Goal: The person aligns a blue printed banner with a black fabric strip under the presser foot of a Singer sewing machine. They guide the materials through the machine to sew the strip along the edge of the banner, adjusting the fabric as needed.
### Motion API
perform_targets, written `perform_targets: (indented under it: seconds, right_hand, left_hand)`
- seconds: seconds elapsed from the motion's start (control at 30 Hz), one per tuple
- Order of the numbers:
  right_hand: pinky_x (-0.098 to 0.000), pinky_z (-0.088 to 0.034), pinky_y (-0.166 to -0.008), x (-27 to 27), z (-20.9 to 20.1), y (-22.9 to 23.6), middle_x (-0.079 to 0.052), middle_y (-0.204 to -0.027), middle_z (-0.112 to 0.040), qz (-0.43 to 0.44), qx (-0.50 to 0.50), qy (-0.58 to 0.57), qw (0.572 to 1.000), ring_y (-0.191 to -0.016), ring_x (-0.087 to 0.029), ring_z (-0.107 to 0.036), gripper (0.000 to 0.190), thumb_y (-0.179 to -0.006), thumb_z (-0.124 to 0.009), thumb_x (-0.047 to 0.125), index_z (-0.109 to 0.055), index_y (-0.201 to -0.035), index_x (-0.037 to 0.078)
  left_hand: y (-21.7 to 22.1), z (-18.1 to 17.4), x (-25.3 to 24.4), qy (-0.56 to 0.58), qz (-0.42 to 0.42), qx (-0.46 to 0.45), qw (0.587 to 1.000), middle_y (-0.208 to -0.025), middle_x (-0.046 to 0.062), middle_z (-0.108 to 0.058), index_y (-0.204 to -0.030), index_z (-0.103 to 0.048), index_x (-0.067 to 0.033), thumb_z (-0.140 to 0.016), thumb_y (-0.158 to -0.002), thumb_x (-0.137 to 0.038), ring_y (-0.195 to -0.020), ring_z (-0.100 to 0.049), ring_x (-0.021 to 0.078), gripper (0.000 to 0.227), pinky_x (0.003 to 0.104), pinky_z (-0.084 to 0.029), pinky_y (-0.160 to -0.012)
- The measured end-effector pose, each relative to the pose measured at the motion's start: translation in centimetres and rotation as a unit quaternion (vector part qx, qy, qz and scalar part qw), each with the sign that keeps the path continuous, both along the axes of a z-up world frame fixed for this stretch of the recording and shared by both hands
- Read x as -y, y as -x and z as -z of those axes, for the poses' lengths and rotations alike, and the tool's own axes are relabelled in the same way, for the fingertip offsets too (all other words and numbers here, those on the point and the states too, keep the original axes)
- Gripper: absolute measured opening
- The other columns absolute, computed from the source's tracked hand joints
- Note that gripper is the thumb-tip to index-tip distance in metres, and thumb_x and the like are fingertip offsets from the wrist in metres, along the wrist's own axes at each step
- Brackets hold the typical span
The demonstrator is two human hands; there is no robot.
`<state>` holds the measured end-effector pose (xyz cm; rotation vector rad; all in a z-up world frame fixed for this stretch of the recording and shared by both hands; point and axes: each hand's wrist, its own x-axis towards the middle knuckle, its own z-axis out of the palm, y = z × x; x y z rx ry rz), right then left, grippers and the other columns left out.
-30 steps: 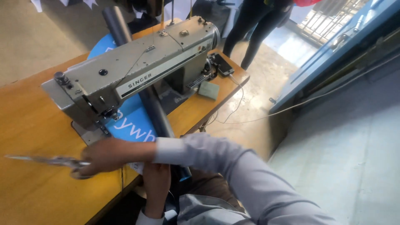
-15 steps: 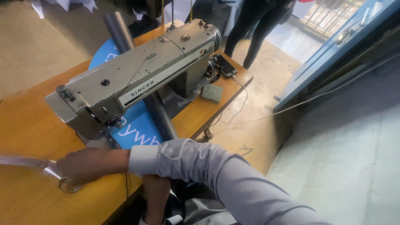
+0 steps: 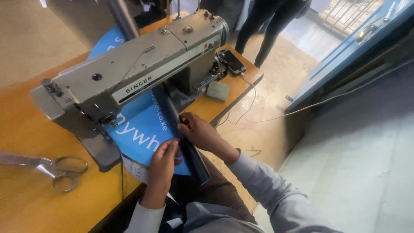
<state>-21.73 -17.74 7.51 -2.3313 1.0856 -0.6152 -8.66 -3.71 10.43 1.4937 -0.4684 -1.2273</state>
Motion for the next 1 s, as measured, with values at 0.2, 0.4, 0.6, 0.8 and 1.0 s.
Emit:
perform_targets:
  seconds: [0.2,0.4,0.6,0.8,1.0]
  right_hand:
    - [-0.0549,-0.062,-0.098,-1.6,-2.1,1.5,-0.024,-0.134,-0.071,-0.010,0.064,-0.271,0.960,-0.123,-0.043,-0.072,0.086,-0.094,-0.073,0.055,-0.043,-0.161,0.010]
    - [-0.0403,-0.067,-0.078,-1.7,-3.2,2.7,-0.018,-0.117,-0.074,-0.038,0.174,-0.385,0.906,-0.104,-0.029,-0.077,0.087,-0.096,-0.075,0.053,-0.042,-0.165,0.010]
    - [-0.0348,-0.064,-0.076,-0.8,-0.7,4.0,-0.023,-0.116,-0.072,-0.057,0.260,-0.462,0.846,-0.099,-0.025,-0.073,0.074,-0.104,-0.071,0.051,-0.052,-0.158,0.004]
    - [-0.0318,-0.064,-0.072,-1.6,-1.9,5.1,-0.021,-0.113,-0.073,-0.079,0.266,-0.487,0.828,-0.093,-0.024,-0.077,0.074,-0.108,-0.064,0.049,-0.048,-0.159,-0.002]
    - [-0.0320,-0.063,-0.077,-1.1,-2.6,6.6,-0.019,-0.117,-0.070,-0.085,0.264,-0.462,0.842,-0.098,-0.022,-0.075,0.079,-0.109,-0.058,0.053,-0.043,-0.161,-0.004]
  left_hand:
    - [-0.8,2.5,4.6,0.008,-0.033,0.061,0.998,-0.109,0.014,-0.076,-0.118,-0.076,-0.0152,-0.072,-0.102,-0.036,-0.097,-0.077,0.0273,0.027,0.040,-0.064,-0.082]
    - [-2.6,4.5,8.0,0.000,-0.058,-0.006,0.998,-0.086,0.002,-0.062,-0.109,-0.066,-0.0186,-0.059,-0.108,-0.054,-0.069,-0.057,0.0139,0.036,0.025,-0.043,-0.056]
    - [-3.3,2.6,9.1,0.035,-0.061,-0.307,0.949,-0.117,0.012,-0.077,-0.123,-0.071,-0.0235,-0.043,-0.096,-0.084,-0.108,-0.075,0.0358,0.072,0.052,-0.058,-0.095]
    - [-3.9,3.3,9.0,0.074,-0.066,-0.343,0.934,-0.133,0.015,-0.076,-0.132,-0.074,-0.0172,-0.057,-0.089,-0.082,-0.119,-0.075,0.0368,0.080,0.053,-0.059,-0.106]
    - [0.7,-2.7,9.4,0.067,-0.088,-0.225,0.968,-0.131,0.017,-0.075,-0.133,-0.072,-0.0121,-0.070,-0.087,-0.072,-0.118,-0.074,0.0337,0.076,0.051,-0.059,-0.103]
